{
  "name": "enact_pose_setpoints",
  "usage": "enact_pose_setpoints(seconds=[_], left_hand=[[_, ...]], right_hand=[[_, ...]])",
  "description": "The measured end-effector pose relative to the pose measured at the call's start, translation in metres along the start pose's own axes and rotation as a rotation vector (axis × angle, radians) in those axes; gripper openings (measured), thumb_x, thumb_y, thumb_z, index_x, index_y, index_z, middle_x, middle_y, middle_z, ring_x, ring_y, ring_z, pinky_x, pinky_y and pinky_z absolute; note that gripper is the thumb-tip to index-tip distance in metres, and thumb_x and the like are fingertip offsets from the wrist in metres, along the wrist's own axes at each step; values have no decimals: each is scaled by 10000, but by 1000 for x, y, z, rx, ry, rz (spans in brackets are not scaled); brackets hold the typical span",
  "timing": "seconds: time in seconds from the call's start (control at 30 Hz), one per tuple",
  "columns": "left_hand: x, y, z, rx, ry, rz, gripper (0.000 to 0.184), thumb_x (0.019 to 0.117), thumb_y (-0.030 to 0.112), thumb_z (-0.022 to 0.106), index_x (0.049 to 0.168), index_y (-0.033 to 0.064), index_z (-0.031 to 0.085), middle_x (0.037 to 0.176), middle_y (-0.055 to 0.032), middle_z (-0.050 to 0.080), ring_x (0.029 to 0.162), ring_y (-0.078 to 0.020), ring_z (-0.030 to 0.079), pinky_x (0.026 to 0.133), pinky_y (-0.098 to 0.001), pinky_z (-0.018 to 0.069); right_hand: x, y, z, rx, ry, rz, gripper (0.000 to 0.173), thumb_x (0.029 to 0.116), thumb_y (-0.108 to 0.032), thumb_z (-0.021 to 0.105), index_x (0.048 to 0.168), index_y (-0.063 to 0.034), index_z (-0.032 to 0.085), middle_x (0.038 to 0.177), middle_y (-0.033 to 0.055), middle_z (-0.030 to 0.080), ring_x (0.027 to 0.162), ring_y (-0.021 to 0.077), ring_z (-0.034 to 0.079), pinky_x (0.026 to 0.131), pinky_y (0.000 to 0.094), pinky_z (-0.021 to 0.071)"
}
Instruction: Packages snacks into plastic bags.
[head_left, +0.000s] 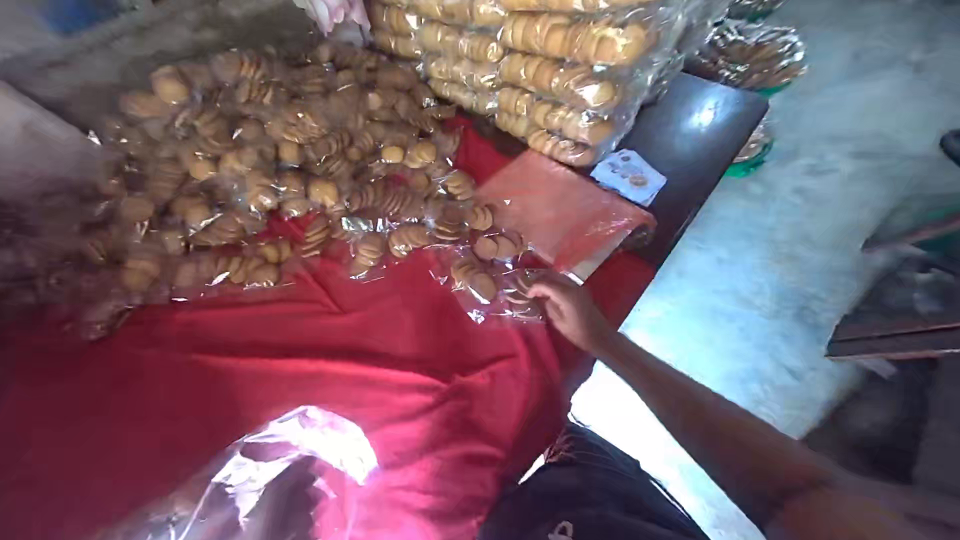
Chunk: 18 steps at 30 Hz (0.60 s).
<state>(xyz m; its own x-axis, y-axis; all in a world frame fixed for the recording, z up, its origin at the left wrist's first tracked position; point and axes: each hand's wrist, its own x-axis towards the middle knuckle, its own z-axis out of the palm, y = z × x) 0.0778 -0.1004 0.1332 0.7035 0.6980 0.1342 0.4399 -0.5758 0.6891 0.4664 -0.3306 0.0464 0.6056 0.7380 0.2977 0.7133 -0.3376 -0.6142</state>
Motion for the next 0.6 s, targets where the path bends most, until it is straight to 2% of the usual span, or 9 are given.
enact_pose_setpoints(seconds=[0.07,0.13,0.2,0.27,0.33,0.37,0.47,0.53,0.6], left_hand=[[52,79,79,-55,-191,205,399,900,-85,512,1273,-49,650,1286,-192,672,1145,-228,681,944,-379,565],[104,118,162,35,-404,239,639,852,-69,604,1466,100,552,1579,-238,397,1412,-384,467,1105,-526,448],[149,134,230,233,-528,92,733,885,93,697,1555,247,441,1677,-237,155,1534,-447,196,1168,-661,272],[176,131,276,391,-507,9,710,913,282,712,1559,317,421,1695,-195,120,1550,-465,79,1133,-758,188],[179,117,295,420,-329,32,520,936,229,669,1447,231,576,1650,-165,300,1532,-460,183,1123,-760,206],[174,104,298,389,-212,82,424,935,198,659,1358,161,649,1593,-158,413,1504,-450,280,1128,-738,244],[133,67,272,105,15,110,261,991,64,552,1184,-25,703,1432,-203,585,1387,-365,512,1173,-539,379],[104,64,237,-230,80,-88,336,1042,82,474,1292,-107,595,1422,-215,579,1302,-251,593,1100,-391,481],[78,61,211,-603,133,-291,505,1055,157,389,1502,-76,352,1442,-184,544,1214,-192,628,1022,-366,540]], right_hand=[[15,42,-29,-14,-77,-95,254,907,86,511,1065,41,706,1141,220,692,1100,382,667,958,532,540],[25,58,-43,5,-219,-196,267,881,5,575,1116,-1,702,1189,210,677,1136,392,642,966,559,517],[25,47,-41,-34,-359,-205,451,883,-284,696,1277,-68,667,1308,235,621,1222,450,576,978,630,468],[17,28,-22,-138,-498,-159,788,807,-566,759,1447,-148,568,1501,230,487,1384,479,433,1046,681,390],[15,18,0,-220,-572,-121,869,767,-541,810,1491,-161,515,1616,222,338,1484,495,272,1082,695,337],[18,21,6,-223,-559,-121,778,805,-461,809,1469,-159,539,1610,221,347,1481,500,274,1066,695,353],[27,48,7,-44,-300,-208,263,915,-160,681,1160,-75,719,1316,200,638,1264,430,574,975,616,497],[39,59,-8,305,-304,-99,236,977,-123,578,1129,14,694,1206,175,684,1130,290,661,957,451,549],[47,54,-29,872,-393,249,320,1020,-93,465,1267,89,555,1164,147,676,975,212,717,818,366,630]])
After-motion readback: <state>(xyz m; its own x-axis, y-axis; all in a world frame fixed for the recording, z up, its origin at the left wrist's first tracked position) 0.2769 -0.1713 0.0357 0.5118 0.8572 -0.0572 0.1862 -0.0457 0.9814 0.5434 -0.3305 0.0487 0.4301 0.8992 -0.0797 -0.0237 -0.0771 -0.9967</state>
